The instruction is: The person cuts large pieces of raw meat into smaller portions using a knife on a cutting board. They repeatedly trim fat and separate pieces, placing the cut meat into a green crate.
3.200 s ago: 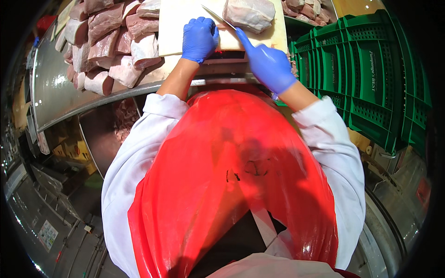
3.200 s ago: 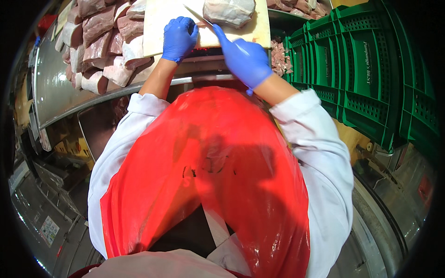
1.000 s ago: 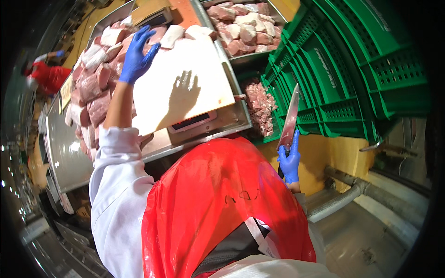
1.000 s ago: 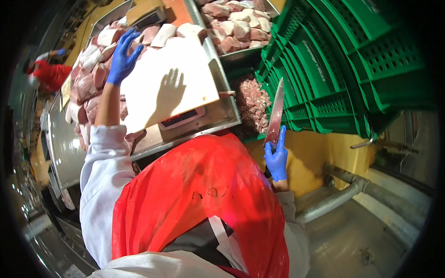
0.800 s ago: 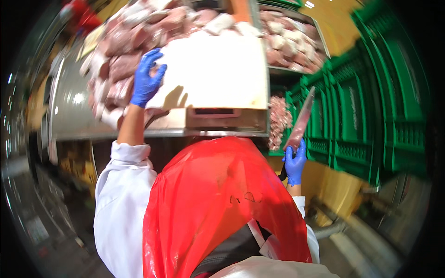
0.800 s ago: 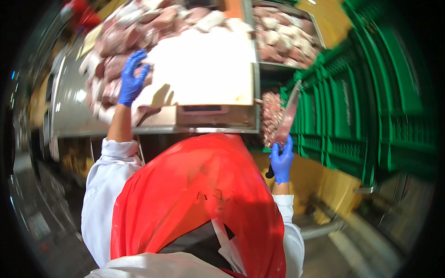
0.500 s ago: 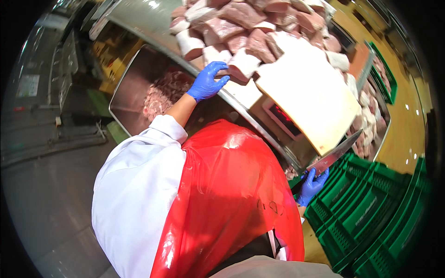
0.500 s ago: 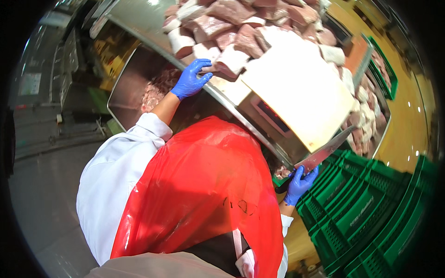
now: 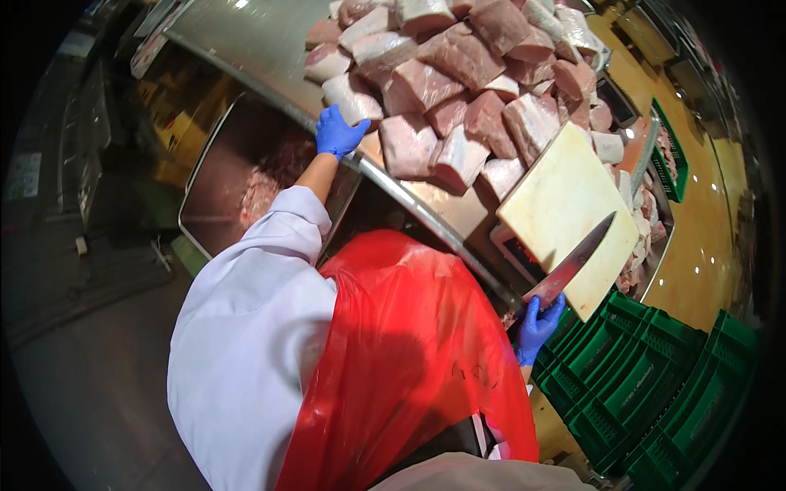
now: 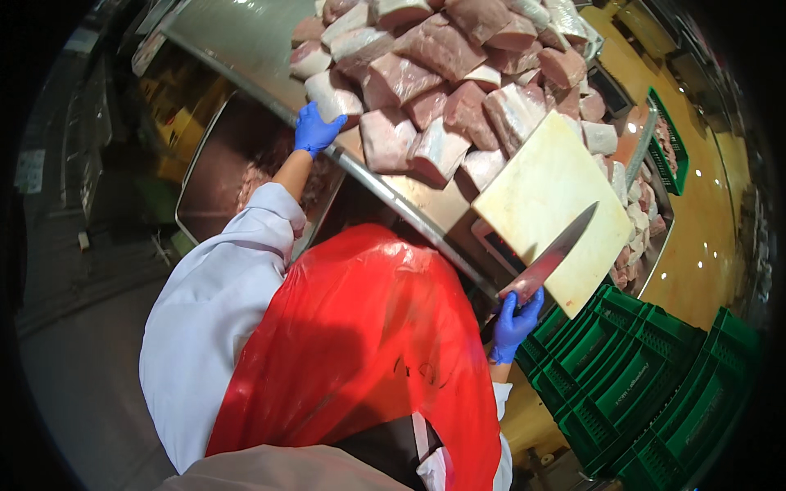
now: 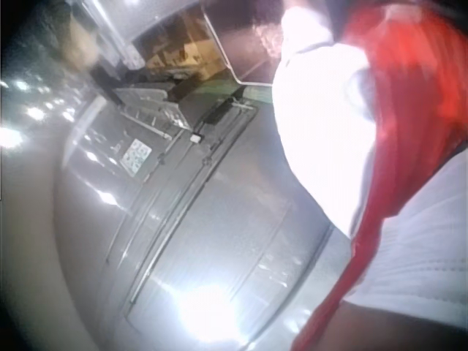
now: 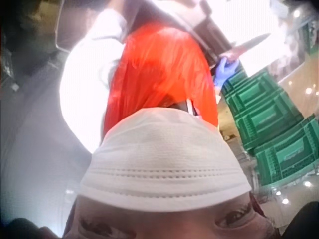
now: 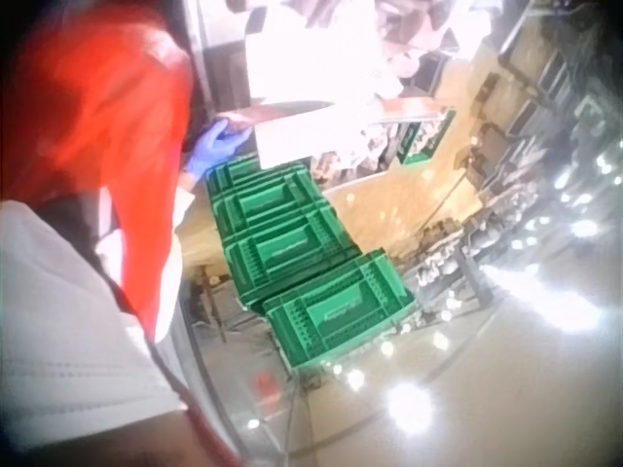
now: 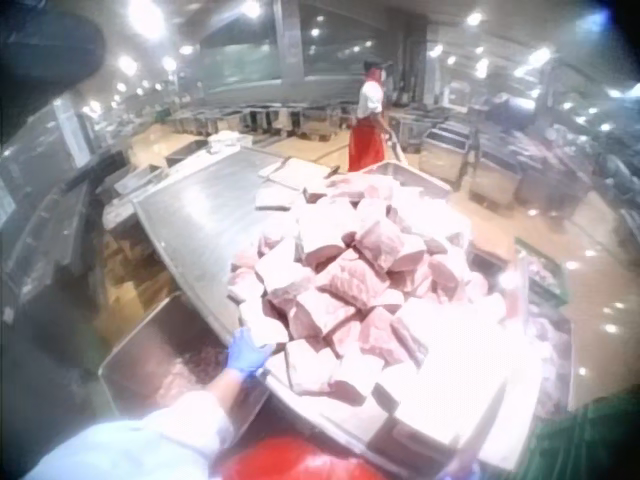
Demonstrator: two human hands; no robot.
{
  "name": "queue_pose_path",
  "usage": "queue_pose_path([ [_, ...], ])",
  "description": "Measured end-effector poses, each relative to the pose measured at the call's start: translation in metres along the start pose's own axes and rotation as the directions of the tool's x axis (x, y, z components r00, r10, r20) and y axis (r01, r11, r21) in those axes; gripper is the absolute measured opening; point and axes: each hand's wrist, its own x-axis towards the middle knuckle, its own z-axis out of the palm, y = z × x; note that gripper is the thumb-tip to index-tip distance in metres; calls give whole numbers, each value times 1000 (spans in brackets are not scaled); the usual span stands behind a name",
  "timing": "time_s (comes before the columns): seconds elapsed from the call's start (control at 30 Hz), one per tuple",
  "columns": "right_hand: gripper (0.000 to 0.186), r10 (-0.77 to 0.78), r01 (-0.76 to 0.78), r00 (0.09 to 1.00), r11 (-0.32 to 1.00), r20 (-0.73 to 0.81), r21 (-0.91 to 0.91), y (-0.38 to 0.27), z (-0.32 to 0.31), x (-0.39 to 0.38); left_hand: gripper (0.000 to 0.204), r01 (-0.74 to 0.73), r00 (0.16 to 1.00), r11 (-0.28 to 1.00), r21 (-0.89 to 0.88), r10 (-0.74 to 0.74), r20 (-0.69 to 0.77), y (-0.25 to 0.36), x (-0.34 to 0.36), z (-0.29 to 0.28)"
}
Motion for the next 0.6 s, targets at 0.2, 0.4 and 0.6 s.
queue_pose_path([
  [0.2,54,137,-133,990,987,-38,89,-29,54,-9,127,412,875,865,287,-463,142,73,73,-1],
  [0.4,54,169,-163,979,985,-119,53,-34,71,-32,129,385,880,909,157,-413,233,21,140,13],
  [0.6,56,211,-187,952,974,-223,125,-18,46,-61,68,625,753,410,-664,-95,651,-140,189,34],
])
